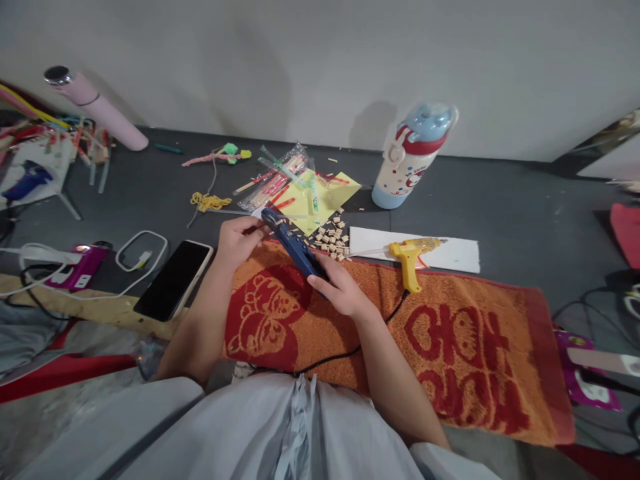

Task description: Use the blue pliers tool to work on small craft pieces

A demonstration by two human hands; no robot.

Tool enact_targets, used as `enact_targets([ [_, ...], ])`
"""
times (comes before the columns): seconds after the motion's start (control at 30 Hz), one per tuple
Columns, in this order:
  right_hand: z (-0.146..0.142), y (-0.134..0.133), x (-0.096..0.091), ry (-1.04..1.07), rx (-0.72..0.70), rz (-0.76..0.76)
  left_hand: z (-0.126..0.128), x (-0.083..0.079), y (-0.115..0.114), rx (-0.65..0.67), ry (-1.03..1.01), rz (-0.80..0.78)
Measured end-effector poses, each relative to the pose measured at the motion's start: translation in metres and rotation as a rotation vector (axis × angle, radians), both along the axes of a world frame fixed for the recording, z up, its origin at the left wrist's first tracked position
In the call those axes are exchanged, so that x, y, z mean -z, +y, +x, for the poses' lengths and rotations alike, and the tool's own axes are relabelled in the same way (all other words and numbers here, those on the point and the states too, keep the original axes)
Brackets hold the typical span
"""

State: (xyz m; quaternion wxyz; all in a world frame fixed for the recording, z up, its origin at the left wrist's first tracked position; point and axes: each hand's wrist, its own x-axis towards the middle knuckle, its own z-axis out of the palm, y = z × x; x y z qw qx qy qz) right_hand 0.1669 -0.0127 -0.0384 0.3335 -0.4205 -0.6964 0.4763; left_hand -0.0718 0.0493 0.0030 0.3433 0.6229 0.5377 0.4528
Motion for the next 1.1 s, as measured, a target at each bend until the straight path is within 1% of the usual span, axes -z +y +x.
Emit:
enact_targets([
  [0.17, 0.0003, 0.0002, 0.0013, 0.026, -0.010, -0.019, -0.0014, -0.0001, 0.0005, 0.014, 0.033, -0.013],
  [0.43, -0.0001, 0.0002, 0.0001, 0.027, -0.016, -0.021, -0.0024, -0.0012, 0.0012, 0.031, 0.083, 0.032],
  [0.7, 0.0001, 0.0014, 0.0037, -0.012, -0.003, 0.009, -0.0035, -0.0009, 0.0016, 0.041, 0.082, 0.032],
  [1.1, -0.0007, 0.0014, 0.0017, -0.026, -0.016, 0.005, -0.0023, -0.0015, 0.0009, 0.030, 0.078, 0.013],
])
